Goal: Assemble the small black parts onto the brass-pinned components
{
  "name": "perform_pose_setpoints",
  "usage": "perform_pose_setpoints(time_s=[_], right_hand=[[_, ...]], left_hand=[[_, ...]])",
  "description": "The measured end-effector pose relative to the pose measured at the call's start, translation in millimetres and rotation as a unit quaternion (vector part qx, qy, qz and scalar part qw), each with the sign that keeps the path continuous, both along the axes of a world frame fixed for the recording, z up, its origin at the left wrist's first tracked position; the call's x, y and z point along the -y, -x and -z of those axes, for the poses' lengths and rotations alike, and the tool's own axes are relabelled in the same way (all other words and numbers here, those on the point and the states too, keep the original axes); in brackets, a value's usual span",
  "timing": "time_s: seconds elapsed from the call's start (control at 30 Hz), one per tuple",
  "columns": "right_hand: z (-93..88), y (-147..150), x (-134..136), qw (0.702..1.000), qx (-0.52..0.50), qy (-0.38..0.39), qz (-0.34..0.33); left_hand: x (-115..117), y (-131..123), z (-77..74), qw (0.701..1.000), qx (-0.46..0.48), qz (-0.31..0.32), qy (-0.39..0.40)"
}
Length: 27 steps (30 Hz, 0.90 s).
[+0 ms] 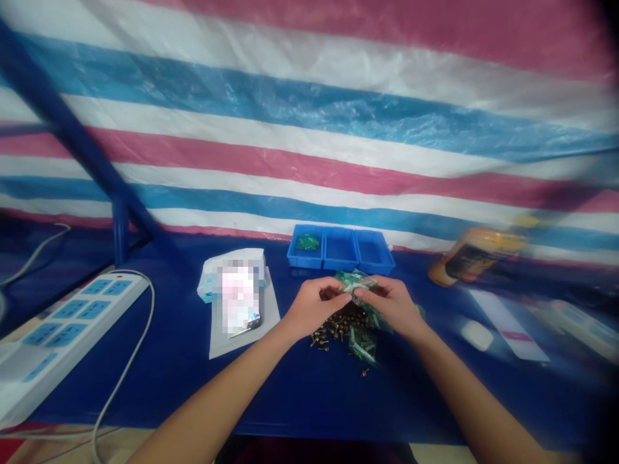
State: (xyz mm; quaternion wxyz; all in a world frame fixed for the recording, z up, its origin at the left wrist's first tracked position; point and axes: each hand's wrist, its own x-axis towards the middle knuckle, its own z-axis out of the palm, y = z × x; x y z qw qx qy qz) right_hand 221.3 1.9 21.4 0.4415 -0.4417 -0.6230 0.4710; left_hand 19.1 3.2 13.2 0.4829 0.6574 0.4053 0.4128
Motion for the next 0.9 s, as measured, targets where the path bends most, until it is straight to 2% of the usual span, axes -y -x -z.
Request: perform_pose_setpoints(time_s=[0.37,0.57,0.9], right_hand=[[7.4,1.5,0.0,1.0,0.008,-0.018,-0.011],[3.8,5.8,3.8,1.0,-0.003,-0.025,0.006],[3.4,8.3,2.6,1.0,-0.009,-0.028,0.005]], left_hand=[[1.0,0.2,-0.6,1.0,-0.009,0.006,-0.002],[0.6,-0.5,2.6,1.0,-0.001,0.007,-0.002],[4.1,-3.1,-0.3,0.999,-0.012,-0.023,-0.026]])
